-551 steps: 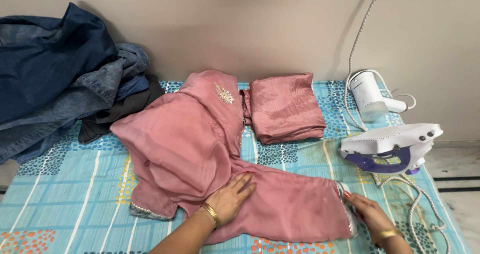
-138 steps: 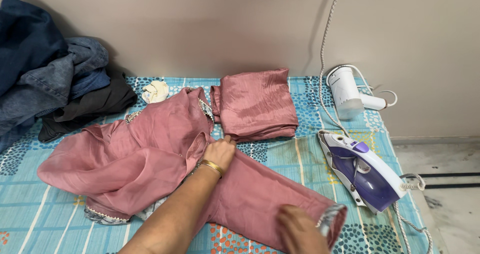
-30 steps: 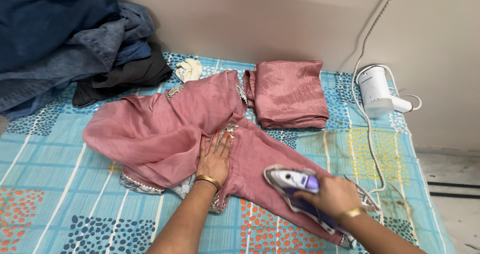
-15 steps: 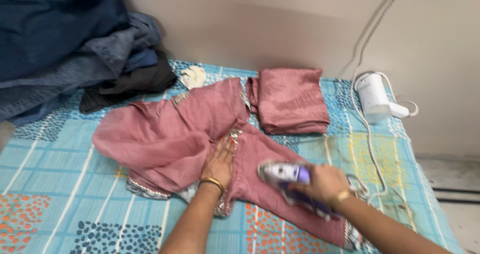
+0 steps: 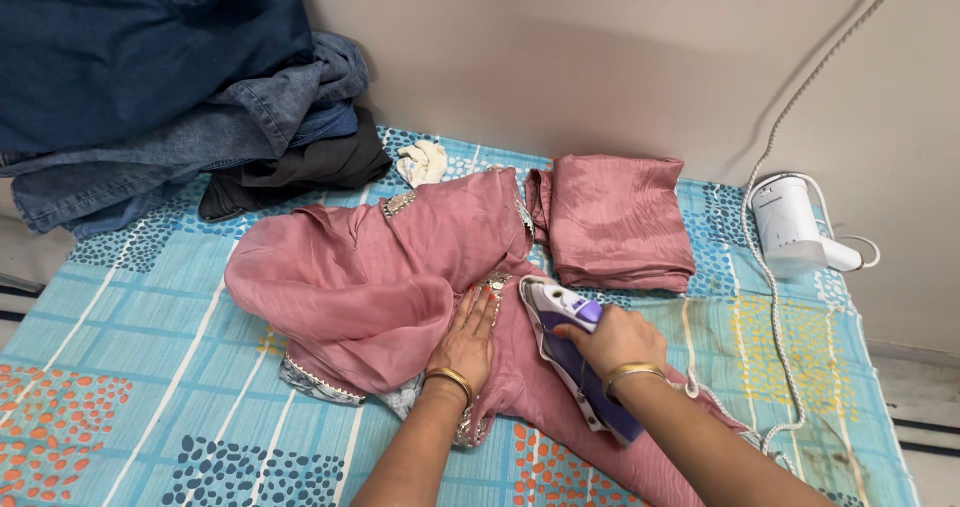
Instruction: The person irons a pink embroidered garment on a bed using a handheld iron. They smooth the sleeves and body, flip the garment to iron the back, and adjust the fabric throughout the process.
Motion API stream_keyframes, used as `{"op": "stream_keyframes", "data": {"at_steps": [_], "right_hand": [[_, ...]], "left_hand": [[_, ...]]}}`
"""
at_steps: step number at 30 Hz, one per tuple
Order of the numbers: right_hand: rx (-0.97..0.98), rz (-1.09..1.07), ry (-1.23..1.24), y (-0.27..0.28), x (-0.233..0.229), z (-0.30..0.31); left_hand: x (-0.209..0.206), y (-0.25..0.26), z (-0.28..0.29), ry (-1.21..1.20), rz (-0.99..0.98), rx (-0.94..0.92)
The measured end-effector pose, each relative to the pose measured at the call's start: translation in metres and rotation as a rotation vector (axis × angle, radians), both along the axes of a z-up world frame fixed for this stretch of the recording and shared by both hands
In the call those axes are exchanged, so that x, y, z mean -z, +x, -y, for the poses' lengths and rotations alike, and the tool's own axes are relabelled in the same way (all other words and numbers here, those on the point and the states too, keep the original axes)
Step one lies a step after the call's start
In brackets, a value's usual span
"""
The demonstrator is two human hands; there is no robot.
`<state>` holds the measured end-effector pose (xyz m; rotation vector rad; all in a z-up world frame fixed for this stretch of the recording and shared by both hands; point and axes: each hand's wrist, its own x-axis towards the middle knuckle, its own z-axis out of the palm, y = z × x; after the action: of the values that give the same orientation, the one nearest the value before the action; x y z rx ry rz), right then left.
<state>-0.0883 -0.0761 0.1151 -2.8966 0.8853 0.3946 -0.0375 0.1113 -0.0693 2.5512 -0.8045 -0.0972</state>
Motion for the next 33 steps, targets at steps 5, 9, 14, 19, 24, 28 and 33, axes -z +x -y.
{"op": "stream_keyframes", "data": {"at_steps": [5, 9, 14, 19, 24, 28, 33], "right_hand": [[0.031, 0.054, 0.023, 0.02, 0.003, -0.003], [0.039, 0.011, 0.013, 0.024, 0.004, -0.005], [-0.222, -0.119, -0.073, -0.021, -0.003, 0.003], [-0.472, -0.244, -0.023, -0.081, -0.003, 0.035], [-0.507, -0.258, -0.008, -0.145, 0.005, 0.079], [-0.213, -0.185, -0.087, -0.145, 0.005, 0.096], [-0.147, -0.197, -0.081, -0.123, 0.004, 0.086]], "left_hand": [[0.004, 0.0, 0.001, -0.041, -0.029, -0.021], [0.008, -0.001, 0.001, -0.069, 0.004, -0.002], [0.016, 0.003, 0.001, -0.049, 0.014, 0.018], [0.019, 0.008, 0.002, -0.005, 0.038, 0.036], [0.015, 0.007, -0.001, 0.022, 0.06, 0.037], [0.012, 0.004, 0.0, 0.013, 0.054, 0.003], [0.009, 0.003, 0.002, 0.045, 0.072, -0.001]]}}
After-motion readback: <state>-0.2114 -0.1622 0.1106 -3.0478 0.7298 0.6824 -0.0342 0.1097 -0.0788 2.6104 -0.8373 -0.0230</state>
